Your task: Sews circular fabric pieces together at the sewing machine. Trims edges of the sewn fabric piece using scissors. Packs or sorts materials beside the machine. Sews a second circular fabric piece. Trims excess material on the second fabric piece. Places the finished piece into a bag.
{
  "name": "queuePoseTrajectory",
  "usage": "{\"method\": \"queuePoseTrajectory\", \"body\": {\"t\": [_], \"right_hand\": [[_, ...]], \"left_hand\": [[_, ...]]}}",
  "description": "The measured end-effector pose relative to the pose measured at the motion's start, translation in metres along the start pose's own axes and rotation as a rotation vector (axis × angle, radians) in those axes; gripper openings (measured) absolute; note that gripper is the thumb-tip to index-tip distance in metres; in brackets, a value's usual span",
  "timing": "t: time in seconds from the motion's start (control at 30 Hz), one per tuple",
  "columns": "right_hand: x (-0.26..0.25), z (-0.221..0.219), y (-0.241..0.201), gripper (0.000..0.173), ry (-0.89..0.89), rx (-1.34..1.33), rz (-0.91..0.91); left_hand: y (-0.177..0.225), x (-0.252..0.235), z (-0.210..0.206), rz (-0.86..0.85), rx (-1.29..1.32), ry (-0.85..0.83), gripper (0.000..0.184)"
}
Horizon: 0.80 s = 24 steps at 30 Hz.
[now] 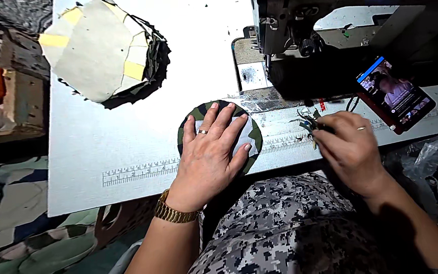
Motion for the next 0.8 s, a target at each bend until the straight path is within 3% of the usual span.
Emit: {"method": "queuePoseTrajectory", "body": {"t": [0.07,0.13,0.23,0.3,0.43,0.57,0.8], "right_hand": [[0.006,0.014,0.017,0.018,0.051,-0.02,-0.122],[0.011,0.02,0.031,0.033,0.037,0.025,-0.238],[0.016,0.007,0.041,0.083,-0.142,0.103,-0.401],[0.014,-0.004,0.037,0.103,-0.208,0.136,-0.428],[0.0,-0.025,0.026,0.114,-0.281,0.224,-0.375],[-0.018,-0.039,0.025,0.103,-0.335,0.241,-0.342],[-0.034,-0.047,0.028,0.031,-0.244,0.152,-0.148]], "left_hand": [[0.0,0.001,0.0,-0.001,0.001,-0.002,0.061],[0.0,0.0,0.0,-0.002,0.003,-0.002,0.061],[0.0,0.0,0.0,-0.004,0.004,-0.007,0.06],[0.0,-0.001,0.001,-0.004,0.003,-0.002,0.06],[-0.001,0.0,0.001,-0.003,0.006,0.012,0.06],[-0.001,0.0,0.0,-0.003,0.001,0.014,0.059],[0.0,0.0,0.0,0.002,-0.006,0.017,0.059]]}}
Point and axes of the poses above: each hand's wrist, its own x-axis away from the middle knuckle, its own z-axis out of the back of the hand, y = z × x, the point moved 9 cm from there along -x, towards the middle knuckle, and after that the axes turned 7 degrees about z, right-handed, at the moved point
